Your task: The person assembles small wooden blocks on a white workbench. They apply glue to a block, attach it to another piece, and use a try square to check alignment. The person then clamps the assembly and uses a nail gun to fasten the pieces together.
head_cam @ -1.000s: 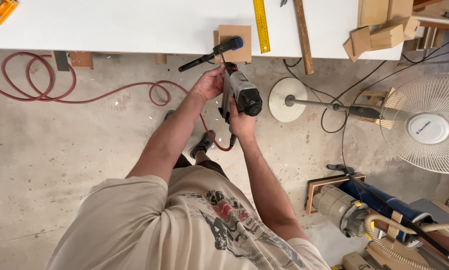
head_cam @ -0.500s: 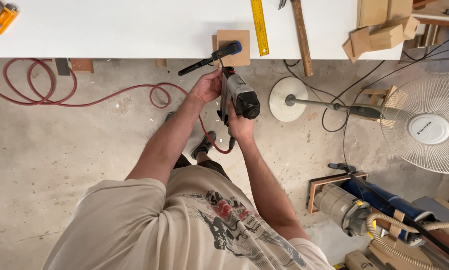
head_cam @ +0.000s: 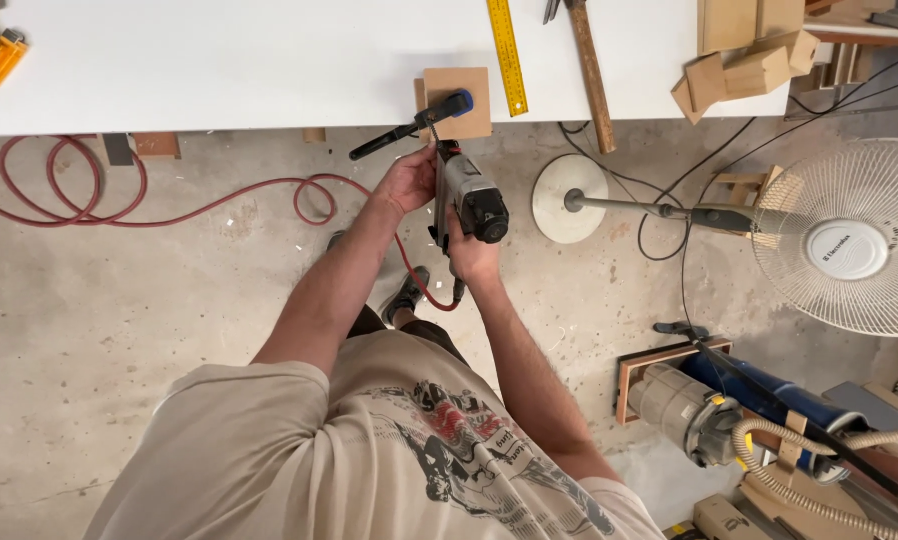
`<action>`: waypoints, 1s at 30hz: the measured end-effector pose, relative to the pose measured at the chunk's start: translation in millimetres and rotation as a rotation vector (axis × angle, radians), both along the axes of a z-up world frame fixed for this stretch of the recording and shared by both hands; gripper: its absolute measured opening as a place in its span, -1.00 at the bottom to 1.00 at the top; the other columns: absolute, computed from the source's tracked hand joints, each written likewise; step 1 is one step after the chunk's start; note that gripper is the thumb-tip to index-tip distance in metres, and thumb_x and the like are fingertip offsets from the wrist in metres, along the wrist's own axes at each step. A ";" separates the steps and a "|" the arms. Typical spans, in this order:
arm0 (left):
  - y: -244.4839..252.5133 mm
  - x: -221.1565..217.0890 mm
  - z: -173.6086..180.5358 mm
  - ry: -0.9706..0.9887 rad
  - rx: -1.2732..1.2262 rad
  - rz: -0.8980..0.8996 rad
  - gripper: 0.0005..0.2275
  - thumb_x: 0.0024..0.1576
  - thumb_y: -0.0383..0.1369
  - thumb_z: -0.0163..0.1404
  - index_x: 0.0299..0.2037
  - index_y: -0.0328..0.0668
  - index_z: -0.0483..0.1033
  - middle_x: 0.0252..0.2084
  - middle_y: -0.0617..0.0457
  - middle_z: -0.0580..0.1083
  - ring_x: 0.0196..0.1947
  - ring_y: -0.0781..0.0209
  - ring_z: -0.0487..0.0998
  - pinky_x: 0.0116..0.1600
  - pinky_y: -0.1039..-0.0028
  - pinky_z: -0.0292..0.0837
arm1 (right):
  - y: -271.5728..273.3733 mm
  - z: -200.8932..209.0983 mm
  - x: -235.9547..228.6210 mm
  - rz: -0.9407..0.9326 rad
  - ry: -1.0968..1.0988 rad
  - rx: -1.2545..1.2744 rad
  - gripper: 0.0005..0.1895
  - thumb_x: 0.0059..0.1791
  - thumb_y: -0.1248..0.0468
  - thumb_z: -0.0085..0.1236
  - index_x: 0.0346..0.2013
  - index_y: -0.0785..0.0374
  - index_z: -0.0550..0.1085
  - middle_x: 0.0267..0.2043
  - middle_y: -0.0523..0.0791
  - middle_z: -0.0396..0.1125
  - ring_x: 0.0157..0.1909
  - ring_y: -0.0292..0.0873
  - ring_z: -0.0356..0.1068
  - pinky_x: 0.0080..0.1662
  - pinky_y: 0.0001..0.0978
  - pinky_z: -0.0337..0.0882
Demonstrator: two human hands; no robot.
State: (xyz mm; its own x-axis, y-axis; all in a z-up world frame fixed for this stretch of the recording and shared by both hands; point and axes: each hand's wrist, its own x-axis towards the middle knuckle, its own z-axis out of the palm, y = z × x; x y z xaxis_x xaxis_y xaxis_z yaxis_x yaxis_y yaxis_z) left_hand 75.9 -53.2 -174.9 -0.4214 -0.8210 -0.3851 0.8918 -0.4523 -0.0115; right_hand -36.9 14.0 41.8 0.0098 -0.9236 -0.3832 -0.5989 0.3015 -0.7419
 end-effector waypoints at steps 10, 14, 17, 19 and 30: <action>-10.0 1.8 -7.7 -0.001 0.013 -0.014 -0.79 0.18 -0.23 0.16 -0.12 -0.17 0.70 -0.14 0.04 0.66 -0.02 0.07 0.66 0.29 0.31 0.42 | -4.5 3.6 -0.7 -0.002 -0.007 0.014 -0.43 0.19 -0.01 -0.05 -0.68 0.09 0.43 -0.77 -0.20 0.24 -0.68 -0.30 0.25 -0.43 -0.33 0.26; -1.6 -3.3 -11.1 -0.048 0.000 -0.037 -0.76 0.19 -0.20 0.17 -0.08 -0.16 0.69 -0.10 0.02 0.65 0.01 0.06 0.65 0.28 0.29 0.43 | 20.2 3.4 -0.2 -0.020 -0.028 -0.004 -0.43 0.19 0.01 -0.02 -0.69 0.09 0.44 -0.77 -0.19 0.26 -0.66 -0.28 0.29 -0.41 -0.33 0.29; 21.3 -18.5 -16.3 -0.102 0.017 -0.059 -0.72 0.20 -0.16 0.18 0.00 -0.14 0.67 -0.01 0.01 0.63 0.07 0.03 0.61 0.31 0.27 0.39 | 46.4 7.1 -10.2 -0.054 -0.039 -0.025 -0.44 0.17 0.04 0.04 -0.72 0.11 0.45 -0.76 -0.18 0.31 -0.64 -0.25 0.35 -0.37 -0.35 0.33; 28.7 -25.5 -12.5 -0.129 -0.005 -0.078 -0.70 0.21 -0.14 0.18 0.02 -0.12 0.67 0.03 0.02 0.62 0.09 0.03 0.60 0.32 0.26 0.37 | 54.7 11.5 -19.3 -0.068 -0.039 -0.046 -0.44 0.16 0.04 0.07 -0.73 0.11 0.45 -0.75 -0.16 0.32 -0.64 -0.23 0.37 -0.37 -0.35 0.34; 97.7 51.7 55.2 -1.010 -0.120 -0.419 -0.56 0.23 -0.14 0.20 0.13 -0.39 0.52 0.00 -0.22 0.58 0.01 -0.04 0.63 0.11 0.28 0.54 | -34.2 63.7 -138.4 -0.075 0.081 -0.104 -0.64 0.07 0.17 0.01 0.09 0.30 0.37 -0.26 0.06 0.45 -0.11 0.05 0.52 -0.03 0.05 0.43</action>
